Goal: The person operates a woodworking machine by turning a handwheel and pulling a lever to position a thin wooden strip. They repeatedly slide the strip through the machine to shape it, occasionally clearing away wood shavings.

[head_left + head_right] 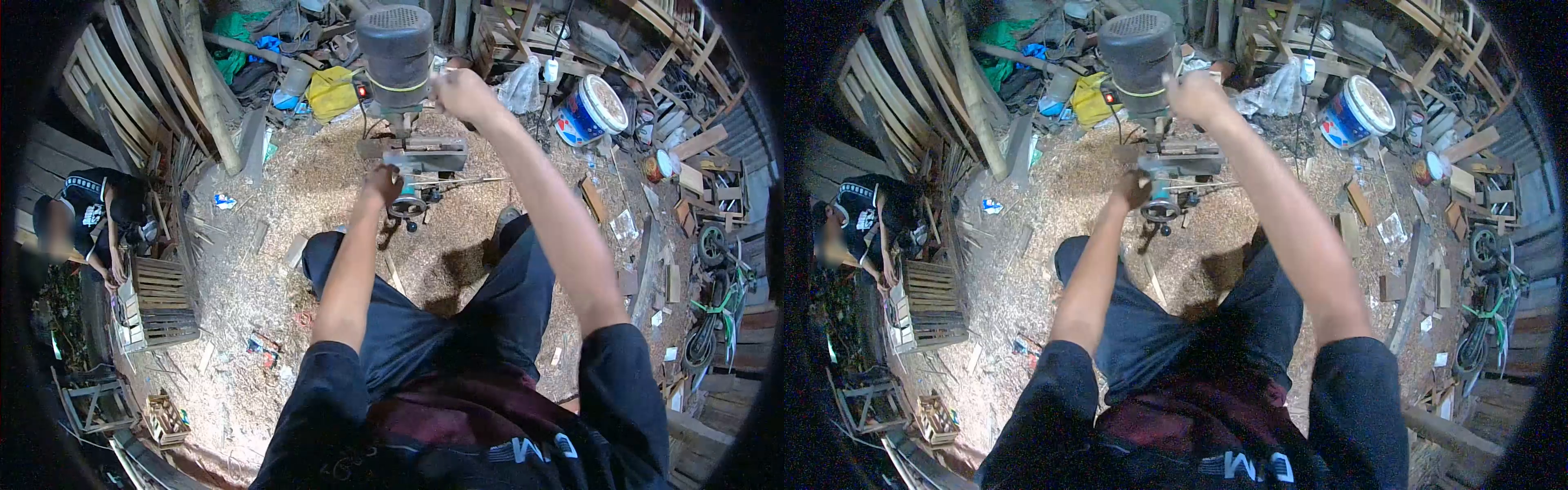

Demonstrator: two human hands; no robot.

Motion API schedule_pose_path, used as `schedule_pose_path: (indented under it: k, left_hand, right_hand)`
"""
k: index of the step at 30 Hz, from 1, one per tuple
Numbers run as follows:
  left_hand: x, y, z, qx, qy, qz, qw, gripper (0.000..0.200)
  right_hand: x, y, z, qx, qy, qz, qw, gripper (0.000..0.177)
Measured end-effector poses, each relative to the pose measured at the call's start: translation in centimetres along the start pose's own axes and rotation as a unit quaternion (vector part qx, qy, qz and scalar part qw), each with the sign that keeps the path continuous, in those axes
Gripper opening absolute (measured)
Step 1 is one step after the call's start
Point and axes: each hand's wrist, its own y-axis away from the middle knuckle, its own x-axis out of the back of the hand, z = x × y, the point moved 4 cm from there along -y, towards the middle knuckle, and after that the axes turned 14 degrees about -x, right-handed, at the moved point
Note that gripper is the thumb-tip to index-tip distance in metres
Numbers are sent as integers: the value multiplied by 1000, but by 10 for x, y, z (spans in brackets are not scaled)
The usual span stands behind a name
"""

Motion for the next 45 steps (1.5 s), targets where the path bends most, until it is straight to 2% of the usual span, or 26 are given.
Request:
schedule_pose_path:
  k: [1,3,4,5,6,8,9,12,13,16,17,19,21,23,24,25,26,28,29,33,37,41,44,45]
  left_hand:
    - [-6,7,-3,-8,-39,-35,999,45]
    - [-22,13,-10,-35,-114,-96,988,51]
    - [-38,11,-24,-48,-151,-118,980,55]
    - [-95,-1,-80,-37,-242,-141,959,63]
    - [-116,0,-95,-64,-193,-77,976,62]
    - [-132,16,-92,-102,-104,45,988,58]
    - [-135,26,-84,-116,-66,103,986,56]
    - [-131,25,-80,-152,-14,47,987,54]
    - [-124,30,-75,-126,66,68,987,50]
    - [-123,26,-67,-103,-44,7,994,38]
    - [-140,21,-83,-161,-78,87,980,30]
    - [-125,19,-73,-103,24,61,993,32]
    - [-107,24,-62,-70,39,22,997,32]
    - [-109,19,-67,-66,17,13,998,31]
    - [-137,9,-94,-26,159,44,986,28]
    - [-177,-1,-125,13,298,70,952,25]
    - [-169,1,-117,8,258,64,964,25]
    - [-107,16,-60,14,76,18,997,27]
    - [-94,17,-46,17,64,15,998,28]
    - [-86,20,-36,8,44,40,998,30]
    - [-91,22,-37,24,57,69,996,27]
    - [-97,21,-41,17,38,62,997,28]
    - [-84,25,-28,43,50,43,997,32]
    - [-93,24,-36,37,58,65,996,34]
  right_hand:
    - [-8,-4,2,43,126,35,990,52]
    - [3,11,-15,-33,206,-76,975,46]
    - [1,8,-10,-48,200,-116,972,42]
    - [-1,5,-5,-65,194,-156,966,39]
    - [-3,3,0,-82,189,-194,959,36]
    - [-5,9,13,-237,53,-225,943,34]
    - [1,21,-3,-223,132,-200,945,35]
    - [-10,28,10,-231,134,-186,946,36]
    - [-14,34,14,-241,125,-140,952,34]
    - [-22,48,22,-261,68,-114,956,31]
    - [-27,42,37,-254,93,-121,955,31]
    - [-32,49,43,-268,83,-97,955,32]
    - [-40,62,48,-258,30,-79,962,32]
    - [-55,66,69,-260,56,-47,963,32]
    - [-60,68,77,-262,73,-35,962,32]
    - [-63,70,79,-241,75,-34,967,32]
    - [-65,75,81,-234,86,-21,968,32]
    - [-74,82,86,-216,109,6,970,31]
    - [-86,82,105,-209,92,9,974,31]
    - [-95,98,96,-226,57,15,972,27]
    - [-125,105,131,-150,33,103,983,31]
    - [-138,111,139,-168,8,59,984,36]
    - [-162,113,162,-114,-14,102,988,28]
    - [-165,116,163,-135,-33,103,985,29]
